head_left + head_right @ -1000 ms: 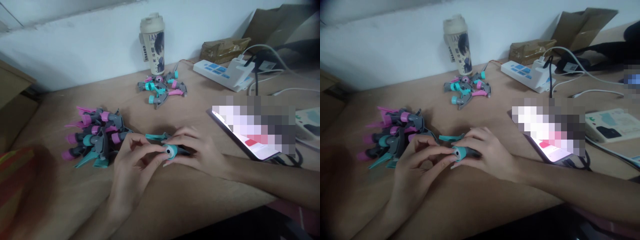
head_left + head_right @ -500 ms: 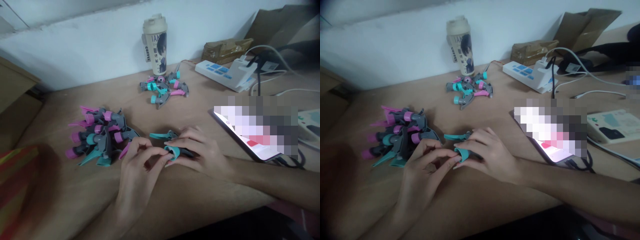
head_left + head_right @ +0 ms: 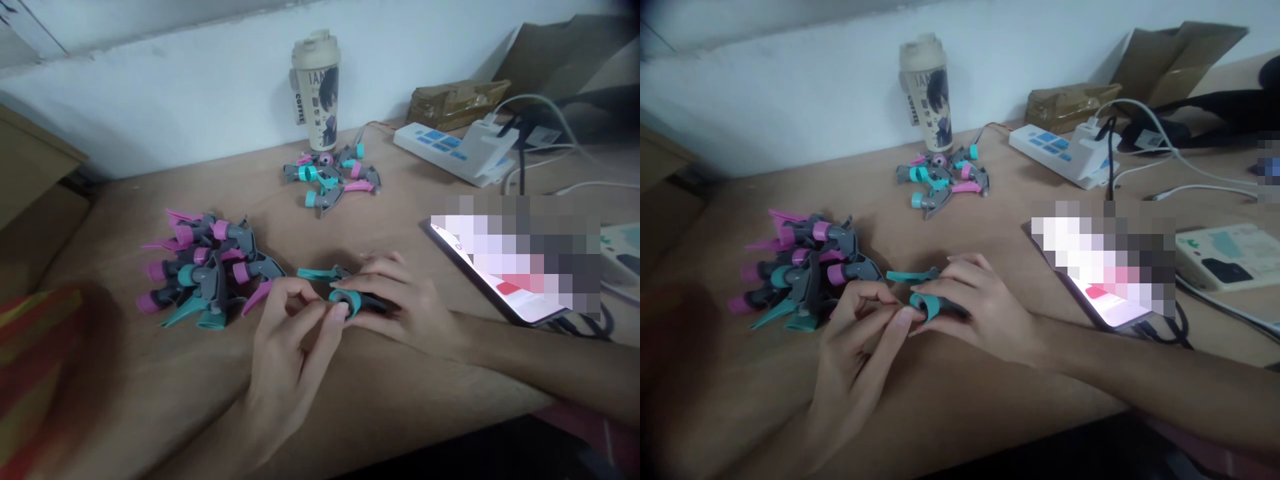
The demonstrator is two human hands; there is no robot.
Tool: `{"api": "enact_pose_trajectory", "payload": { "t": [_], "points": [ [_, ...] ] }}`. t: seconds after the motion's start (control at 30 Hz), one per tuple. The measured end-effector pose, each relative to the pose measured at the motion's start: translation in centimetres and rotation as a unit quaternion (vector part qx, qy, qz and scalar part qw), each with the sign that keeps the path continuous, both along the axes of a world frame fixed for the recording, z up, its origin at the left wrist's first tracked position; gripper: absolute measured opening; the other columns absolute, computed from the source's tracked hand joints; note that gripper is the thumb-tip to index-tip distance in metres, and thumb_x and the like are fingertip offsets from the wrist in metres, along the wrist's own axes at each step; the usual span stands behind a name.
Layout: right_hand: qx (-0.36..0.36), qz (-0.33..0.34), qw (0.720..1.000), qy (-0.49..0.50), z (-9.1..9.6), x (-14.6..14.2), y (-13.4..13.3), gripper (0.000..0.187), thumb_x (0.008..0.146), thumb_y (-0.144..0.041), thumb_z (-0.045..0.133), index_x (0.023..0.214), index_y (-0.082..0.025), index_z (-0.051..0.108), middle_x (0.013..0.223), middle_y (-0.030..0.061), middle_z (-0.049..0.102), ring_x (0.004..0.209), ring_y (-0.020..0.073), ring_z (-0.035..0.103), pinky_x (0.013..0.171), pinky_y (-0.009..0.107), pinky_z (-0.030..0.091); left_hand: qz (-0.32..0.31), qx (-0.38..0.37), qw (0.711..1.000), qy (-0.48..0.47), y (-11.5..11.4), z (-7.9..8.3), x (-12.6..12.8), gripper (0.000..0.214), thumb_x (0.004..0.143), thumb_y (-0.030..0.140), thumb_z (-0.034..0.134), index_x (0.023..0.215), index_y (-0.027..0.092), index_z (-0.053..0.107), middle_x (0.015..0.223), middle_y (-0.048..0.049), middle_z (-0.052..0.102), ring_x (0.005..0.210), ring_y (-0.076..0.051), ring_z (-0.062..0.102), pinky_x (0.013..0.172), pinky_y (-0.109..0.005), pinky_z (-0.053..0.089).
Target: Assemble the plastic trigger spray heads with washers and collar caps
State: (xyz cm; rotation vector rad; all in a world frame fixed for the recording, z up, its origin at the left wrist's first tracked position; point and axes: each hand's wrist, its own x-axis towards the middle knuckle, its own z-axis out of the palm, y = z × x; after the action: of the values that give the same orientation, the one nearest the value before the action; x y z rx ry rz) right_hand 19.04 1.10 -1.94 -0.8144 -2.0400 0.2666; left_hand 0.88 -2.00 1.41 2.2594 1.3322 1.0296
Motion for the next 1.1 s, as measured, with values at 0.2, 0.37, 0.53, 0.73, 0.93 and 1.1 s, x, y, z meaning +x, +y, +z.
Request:
{"api": "enact_pose_trajectory", "payload": {
  "t": [0.2, 0.37, 0.53, 0.73, 0.93, 1.1],
  "points": [
    [-0.01, 0.01, 1.0, 0.007, 0.05, 0.0, -0.03, 0.025, 0.079, -0.031, 0.065, 0.1, -0.018, 0.062, 0.09, 0.0029, 0.065, 0.087, 0.0152, 0.057, 0.093, 0.039, 0.042, -0.032, 0.028, 0.999, 0.012, 0.06, 0.01, -0.21, 0.015, 0.088, 0.016, 0.05, 0.088, 0.02, 0.064, 0.091, -0.0018, 0.046, 0.081, -0.011, 0.052, 0.072, -0.027, 0.045],
    [-0.027, -0.002, 0.999, 0.024, 0.32, -0.17, -0.09, 0.03, 0.075, -0.033, 0.069, 0.098, -0.016, 0.063, 0.086, 0.0043, 0.064, 0.089, 0.0168, 0.056, 0.091, 0.039, 0.044, 0.001, 0.077, 0.997, 0.022, 0.43, -0.11, -0.52, 0.009, 0.085, 0.016, 0.055, 0.084, 0.019, 0.063, 0.087, -0.0011, 0.043, 0.075, -0.01, 0.048, 0.067, -0.026, 0.043],
    [-0.035, -0.015, 0.999, 0.029, 0.24, -0.12, -0.07, 0.029, 0.075, -0.032, 0.068, 0.098, -0.015, 0.064, 0.085, 0.005, 0.064, 0.088, 0.0174, 0.057, 0.091, 0.039, 0.044, -0.032, 0.089, 0.995, 0.032, 0.21, 0.04, -0.22, 0.012, 0.085, 0.016, 0.055, 0.092, 0.018, 0.064, 0.088, -0.0014, 0.044, 0.076, -0.01, 0.05, 0.065, -0.024, 0.044],
    [-0.022, 0.006, 0.999, 0.024, 0.05, -0.04, -0.02, 0.027, 0.078, -0.033, 0.065, 0.1, -0.017, 0.062, 0.087, 0.0038, 0.064, 0.086, 0.0156, 0.058, 0.095, 0.041, 0.042, -0.015, 0.098, 0.994, 0.049, 0.26, 0.06, -0.17, 0.01, 0.083, 0.016, 0.056, 0.089, 0.018, 0.065, 0.085, -0.0015, 0.046, 0.072, -0.011, 0.049, 0.06, -0.025, 0.043],
    [-0.024, -0.009, 1.0, 0.017, 0.17, 0.07, -0.03, 0.026, 0.079, -0.032, 0.065, 0.102, -0.019, 0.061, 0.088, 0.0025, 0.065, 0.085, 0.0154, 0.058, 0.094, 0.041, 0.042, -0.02, 0.104, 0.993, 0.053, 0.1, -0.07, -0.09, 0.01, 0.082, 0.018, 0.057, 0.09, 0.019, 0.064, 0.082, -0.0013, 0.048, 0.071, -0.012, 0.05, 0.06, -0.025, 0.044],
    [-0.027, -0.004, 0.999, 0.026, 0.11, -0.1, -0.09, 0.028, 0.078, -0.033, 0.065, 0.102, -0.018, 0.061, 0.086, 0.0017, 0.065, 0.084, 0.0143, 0.059, 0.096, 0.041, 0.041, -0.021, 0.103, 0.993, 0.046, 0.15, -0.22, 0.02, 0.019, 0.082, 0.017, 0.057, 0.099, 0.021, 0.061, 0.088, -0.0018, 0.049, 0.077, -0.012, 0.052, 0.068, -0.026, 0.047]
  ]
}}
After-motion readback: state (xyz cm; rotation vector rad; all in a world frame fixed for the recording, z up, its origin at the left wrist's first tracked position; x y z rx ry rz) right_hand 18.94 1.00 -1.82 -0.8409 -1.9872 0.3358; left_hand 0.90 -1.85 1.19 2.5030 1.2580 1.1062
